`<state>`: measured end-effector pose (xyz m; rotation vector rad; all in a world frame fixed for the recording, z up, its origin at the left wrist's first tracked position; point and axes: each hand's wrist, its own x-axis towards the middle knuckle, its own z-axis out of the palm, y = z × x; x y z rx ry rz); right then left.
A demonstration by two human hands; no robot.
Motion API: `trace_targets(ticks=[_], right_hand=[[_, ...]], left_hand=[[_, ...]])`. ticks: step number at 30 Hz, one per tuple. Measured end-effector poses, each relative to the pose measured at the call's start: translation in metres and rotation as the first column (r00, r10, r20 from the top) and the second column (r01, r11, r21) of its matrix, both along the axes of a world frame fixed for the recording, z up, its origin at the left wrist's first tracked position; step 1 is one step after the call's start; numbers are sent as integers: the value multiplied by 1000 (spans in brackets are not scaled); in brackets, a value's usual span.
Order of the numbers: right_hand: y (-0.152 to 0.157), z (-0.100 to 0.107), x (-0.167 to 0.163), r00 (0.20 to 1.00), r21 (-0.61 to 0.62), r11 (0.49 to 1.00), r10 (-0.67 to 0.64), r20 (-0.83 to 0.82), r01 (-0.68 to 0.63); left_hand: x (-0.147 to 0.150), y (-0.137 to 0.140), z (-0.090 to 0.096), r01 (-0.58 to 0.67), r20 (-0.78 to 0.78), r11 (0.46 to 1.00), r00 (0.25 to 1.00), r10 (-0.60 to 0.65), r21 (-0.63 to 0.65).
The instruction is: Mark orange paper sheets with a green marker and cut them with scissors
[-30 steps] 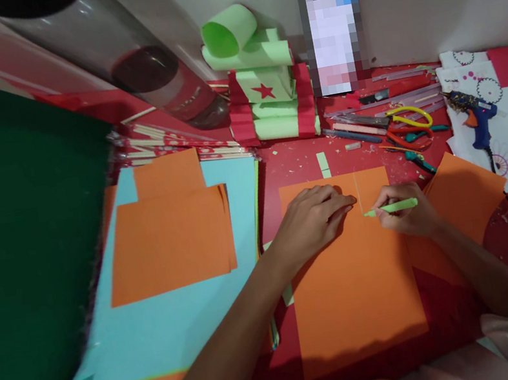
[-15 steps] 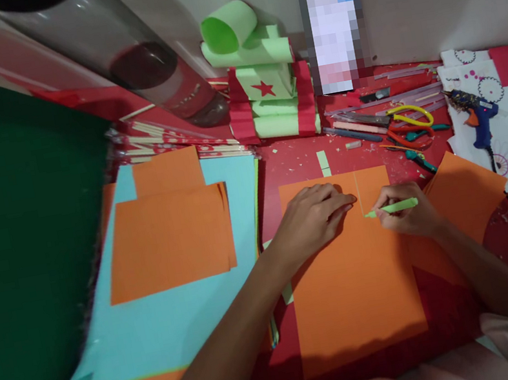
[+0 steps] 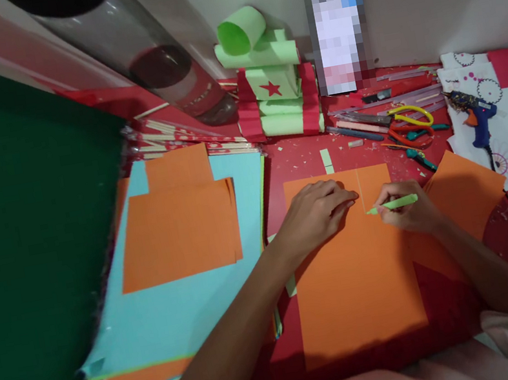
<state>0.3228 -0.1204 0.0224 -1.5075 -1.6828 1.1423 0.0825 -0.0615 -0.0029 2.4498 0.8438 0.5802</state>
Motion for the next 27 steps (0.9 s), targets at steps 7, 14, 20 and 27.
trace_targets(ticks=[7, 14, 20, 27], right_hand=[[-3, 10, -3, 993, -7, 1000, 10, 118, -9], [-25, 8, -6, 986, 102, 995, -26, 164, 9], [-36, -13, -1, 983, 123, 989, -95, 158, 76], [-32, -14, 0, 981, 73, 991, -124, 150, 114]], left_hand=[[2, 0, -1, -21, -3, 1000, 1000, 21, -11], [3, 1, -1, -21, 2, 999, 1000, 21, -31], [2, 3, 1, -11, 5, 999, 1000, 11, -45], [4, 3, 2, -23, -3, 999, 1000, 23, -46]])
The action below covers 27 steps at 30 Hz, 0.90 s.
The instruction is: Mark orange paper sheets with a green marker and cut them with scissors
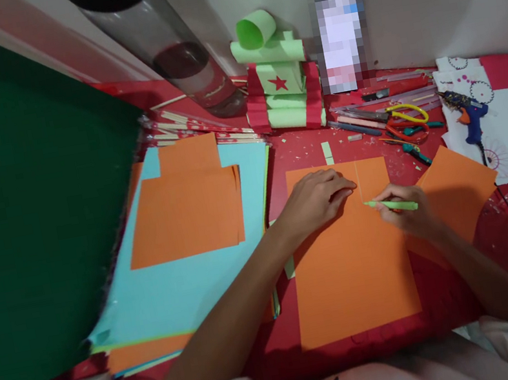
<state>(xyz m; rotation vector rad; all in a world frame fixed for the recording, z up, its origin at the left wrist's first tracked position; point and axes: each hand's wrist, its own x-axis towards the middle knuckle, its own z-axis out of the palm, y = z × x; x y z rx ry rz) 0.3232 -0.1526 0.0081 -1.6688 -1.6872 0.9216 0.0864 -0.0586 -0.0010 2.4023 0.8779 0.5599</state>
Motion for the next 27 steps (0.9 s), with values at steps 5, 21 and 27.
trace_targets(ticks=[5, 21, 27], right_hand=[[1, 3, 0, 1000, 18, 1000, 17, 8, -17], [0, -1, 2, 999, 20, 999, 40, -4, -40], [0, -1, 2, 999, 27, 998, 52, -13, -52]], left_hand=[[0, 0, 1, -1, -5, 1000, 1000, 1, -10], [2, 0, -1, -12, 6, 1000, 1000, 12, -2], [2, 0, -2, -15, 6, 1000, 1000, 15, 4]])
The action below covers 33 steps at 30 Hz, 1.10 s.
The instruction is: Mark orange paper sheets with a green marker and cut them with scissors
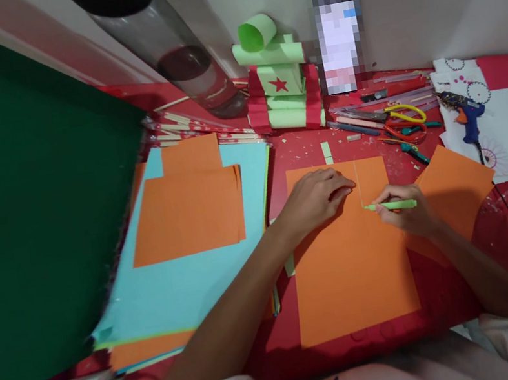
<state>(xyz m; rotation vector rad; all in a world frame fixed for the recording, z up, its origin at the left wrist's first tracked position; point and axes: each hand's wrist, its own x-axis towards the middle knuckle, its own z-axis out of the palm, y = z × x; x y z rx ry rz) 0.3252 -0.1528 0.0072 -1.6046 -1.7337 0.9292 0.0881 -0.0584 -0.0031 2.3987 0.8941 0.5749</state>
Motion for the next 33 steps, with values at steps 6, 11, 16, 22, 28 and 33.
trace_targets(ticks=[6, 11, 16, 22, 28, 33], right_hand=[[1, 3, -1, 1000, 14, 1000, 14, -17, -14], [0, 2, -1, 1000, 19, 1000, 13, -26, -13], [1, 3, 0, 999, 30, 999, 28, -29, -27], [1, 5, -1, 998, 31, 999, 39, -41, -38], [0, 3, 1, 998, 16, 999, 48, -38, -47], [1, 4, 1, 998, 22, 998, 54, -39, -53]], left_hand=[[0, 0, 3, 7, -13, 1000, 1000, -7, -21], [0, 1, 3, 4, -33, 999, 999, -6, -45], [1, 1, 2, 4, -35, 999, 999, -6, -44], [1, 0, 1, -9, -33, 1000, 999, 8, -30], [1, 0, 1, -11, -38, 1000, 999, 10, -21], [1, 0, 2, -6, -42, 1000, 999, 6, -21]])
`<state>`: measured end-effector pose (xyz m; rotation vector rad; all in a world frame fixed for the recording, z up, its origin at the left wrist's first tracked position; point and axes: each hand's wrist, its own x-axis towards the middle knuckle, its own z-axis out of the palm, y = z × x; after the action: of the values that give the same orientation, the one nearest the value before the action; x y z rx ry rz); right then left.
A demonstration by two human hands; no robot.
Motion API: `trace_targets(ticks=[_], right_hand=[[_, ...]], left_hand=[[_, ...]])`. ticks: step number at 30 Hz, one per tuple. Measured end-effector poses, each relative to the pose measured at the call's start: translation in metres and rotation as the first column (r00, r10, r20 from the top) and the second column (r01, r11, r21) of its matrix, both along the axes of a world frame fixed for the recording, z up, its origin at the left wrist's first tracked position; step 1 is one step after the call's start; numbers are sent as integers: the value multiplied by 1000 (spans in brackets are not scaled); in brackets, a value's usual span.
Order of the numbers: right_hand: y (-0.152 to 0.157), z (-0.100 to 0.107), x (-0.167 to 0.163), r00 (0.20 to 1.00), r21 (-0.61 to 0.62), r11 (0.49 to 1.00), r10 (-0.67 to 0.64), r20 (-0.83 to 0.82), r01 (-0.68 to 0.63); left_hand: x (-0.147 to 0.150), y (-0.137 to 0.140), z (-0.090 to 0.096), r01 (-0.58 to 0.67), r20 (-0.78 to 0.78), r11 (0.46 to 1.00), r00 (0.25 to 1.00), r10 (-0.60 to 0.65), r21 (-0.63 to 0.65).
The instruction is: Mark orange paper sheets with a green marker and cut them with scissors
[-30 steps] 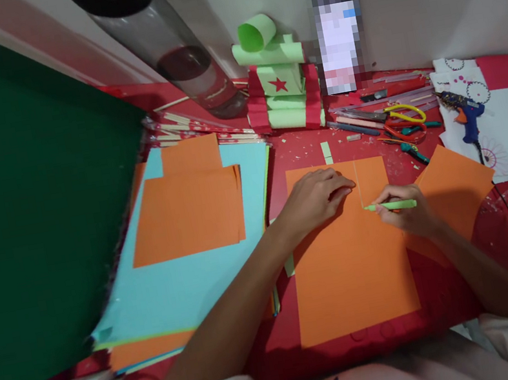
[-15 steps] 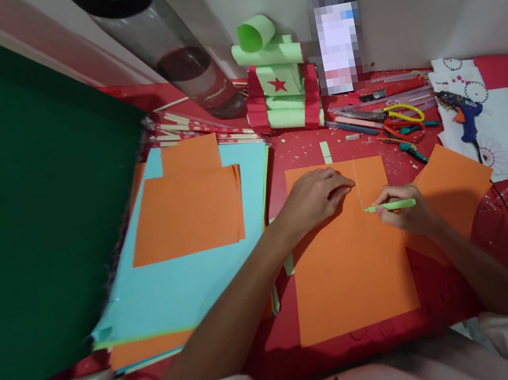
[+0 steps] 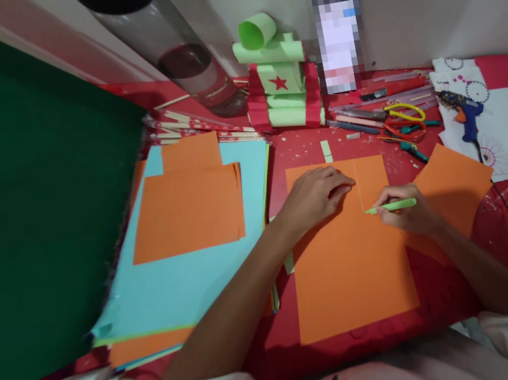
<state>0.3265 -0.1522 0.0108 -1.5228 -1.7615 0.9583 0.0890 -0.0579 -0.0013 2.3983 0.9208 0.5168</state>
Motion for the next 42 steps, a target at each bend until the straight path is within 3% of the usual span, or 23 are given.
trace_targets(ticks=[42], right_hand=[[1, 8, 3, 991, -33, 991, 133, -5, -133]], left_hand=[[-1, 2, -1, 17, 0, 1000, 1000, -17, 16]])
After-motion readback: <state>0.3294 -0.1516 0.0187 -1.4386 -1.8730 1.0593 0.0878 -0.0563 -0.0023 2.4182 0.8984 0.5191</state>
